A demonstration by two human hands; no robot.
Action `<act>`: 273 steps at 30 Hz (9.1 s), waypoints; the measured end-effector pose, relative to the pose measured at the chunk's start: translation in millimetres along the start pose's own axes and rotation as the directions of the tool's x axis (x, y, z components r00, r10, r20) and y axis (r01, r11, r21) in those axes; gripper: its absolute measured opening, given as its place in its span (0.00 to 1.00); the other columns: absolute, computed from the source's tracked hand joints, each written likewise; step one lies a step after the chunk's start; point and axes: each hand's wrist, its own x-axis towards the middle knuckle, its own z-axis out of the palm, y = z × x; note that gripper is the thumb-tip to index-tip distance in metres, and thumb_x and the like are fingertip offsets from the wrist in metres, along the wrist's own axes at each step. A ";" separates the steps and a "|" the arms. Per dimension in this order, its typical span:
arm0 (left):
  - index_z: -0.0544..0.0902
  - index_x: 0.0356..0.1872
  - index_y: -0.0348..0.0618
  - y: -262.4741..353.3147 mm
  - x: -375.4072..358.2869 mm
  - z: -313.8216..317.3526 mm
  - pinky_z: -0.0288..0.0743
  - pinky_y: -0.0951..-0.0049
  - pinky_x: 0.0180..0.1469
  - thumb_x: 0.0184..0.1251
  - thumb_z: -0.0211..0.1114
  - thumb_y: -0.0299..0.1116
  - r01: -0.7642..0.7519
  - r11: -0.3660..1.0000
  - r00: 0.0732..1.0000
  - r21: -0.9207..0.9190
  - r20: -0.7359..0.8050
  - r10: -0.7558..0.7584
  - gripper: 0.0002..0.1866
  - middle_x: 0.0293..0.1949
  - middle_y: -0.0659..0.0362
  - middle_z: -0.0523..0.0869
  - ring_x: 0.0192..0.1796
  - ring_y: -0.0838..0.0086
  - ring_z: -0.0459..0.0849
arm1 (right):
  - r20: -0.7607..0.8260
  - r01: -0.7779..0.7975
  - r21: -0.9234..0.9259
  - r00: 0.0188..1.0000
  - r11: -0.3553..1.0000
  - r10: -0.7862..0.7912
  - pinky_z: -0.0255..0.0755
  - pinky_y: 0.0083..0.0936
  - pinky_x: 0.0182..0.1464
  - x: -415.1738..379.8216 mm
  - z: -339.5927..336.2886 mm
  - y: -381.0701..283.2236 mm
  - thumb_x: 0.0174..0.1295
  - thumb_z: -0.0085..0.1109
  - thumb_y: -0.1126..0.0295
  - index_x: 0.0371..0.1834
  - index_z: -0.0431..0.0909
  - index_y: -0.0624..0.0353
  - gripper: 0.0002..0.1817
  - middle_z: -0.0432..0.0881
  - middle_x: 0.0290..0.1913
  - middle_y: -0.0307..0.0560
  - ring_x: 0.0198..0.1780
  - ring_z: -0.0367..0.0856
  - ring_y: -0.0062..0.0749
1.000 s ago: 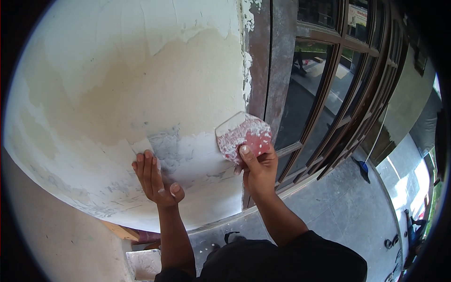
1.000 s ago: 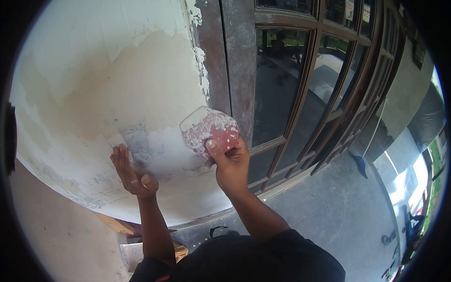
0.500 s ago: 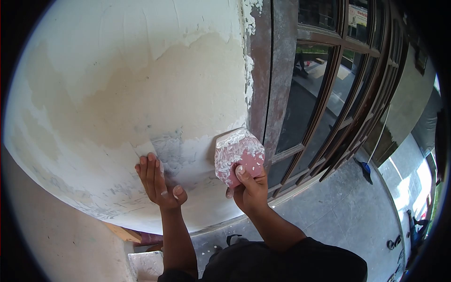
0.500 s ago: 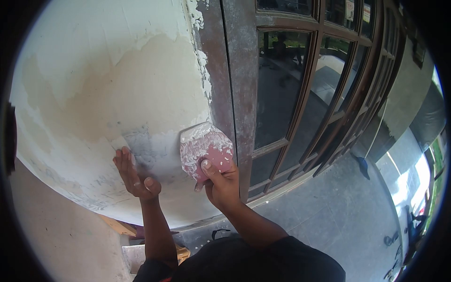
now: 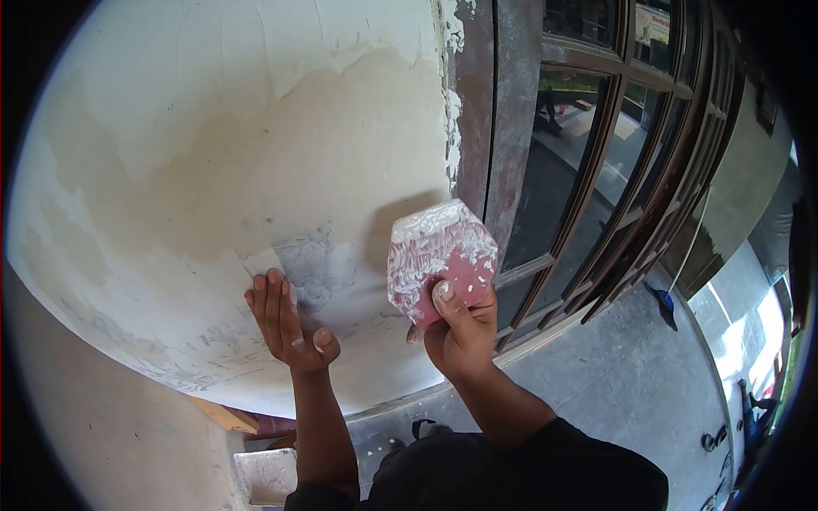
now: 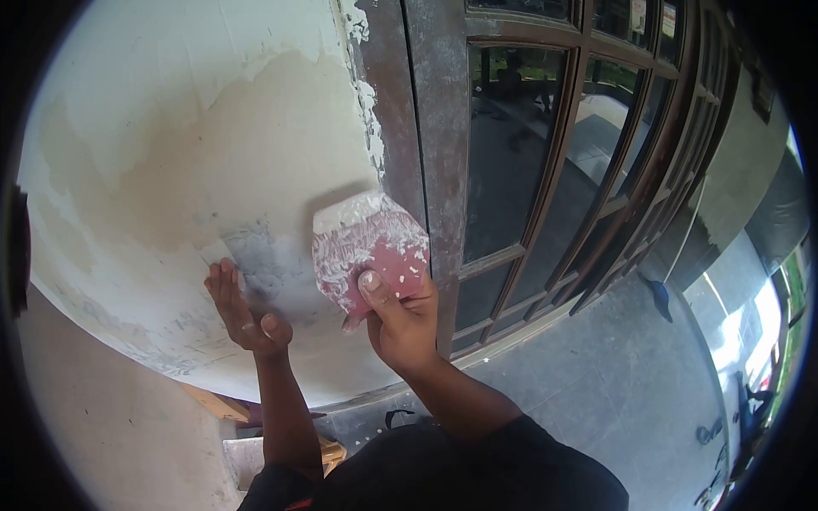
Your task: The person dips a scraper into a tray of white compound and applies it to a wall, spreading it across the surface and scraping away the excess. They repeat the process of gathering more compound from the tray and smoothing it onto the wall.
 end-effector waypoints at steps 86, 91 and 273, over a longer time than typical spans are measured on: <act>0.73 0.53 0.25 -3.3 -0.9 -2.8 0.55 0.46 0.69 0.71 0.38 0.48 0.007 1.000 1.000 -0.021 0.019 -0.006 0.31 0.56 0.41 0.77 0.64 0.47 0.70 | 0.466 0.514 -0.591 0.847 0.621 -0.258 0.71 0.16 0.41 72.2 41.2 -88.6 0.59 0.64 0.75 0.41 0.78 0.67 0.10 0.83 0.36 0.42 0.37 0.78 0.18; 0.73 0.53 0.25 -3.1 -0.7 -3.1 0.55 0.47 0.69 0.71 0.38 0.48 0.001 1.000 1.000 -0.028 0.016 -0.001 0.31 0.56 0.40 0.77 0.64 0.47 0.71 | 0.509 0.600 -0.743 0.794 0.296 -0.332 0.72 0.16 0.36 84.9 42.4 -86.9 0.58 0.65 0.72 0.39 0.80 0.64 0.09 0.84 0.32 0.41 0.33 0.79 0.16; 0.72 0.54 0.24 -1.5 0.3 -5.1 0.53 0.47 0.69 0.72 0.38 0.48 -0.012 0.999 0.999 -0.041 0.036 0.013 0.31 0.57 0.41 0.76 0.65 0.47 0.70 | 0.007 -0.016 -0.151 1.000 0.988 0.017 0.80 0.24 0.22 7.9 15.1 48.8 0.63 0.56 0.76 0.52 0.68 0.61 0.15 0.80 0.42 0.48 0.34 0.82 0.29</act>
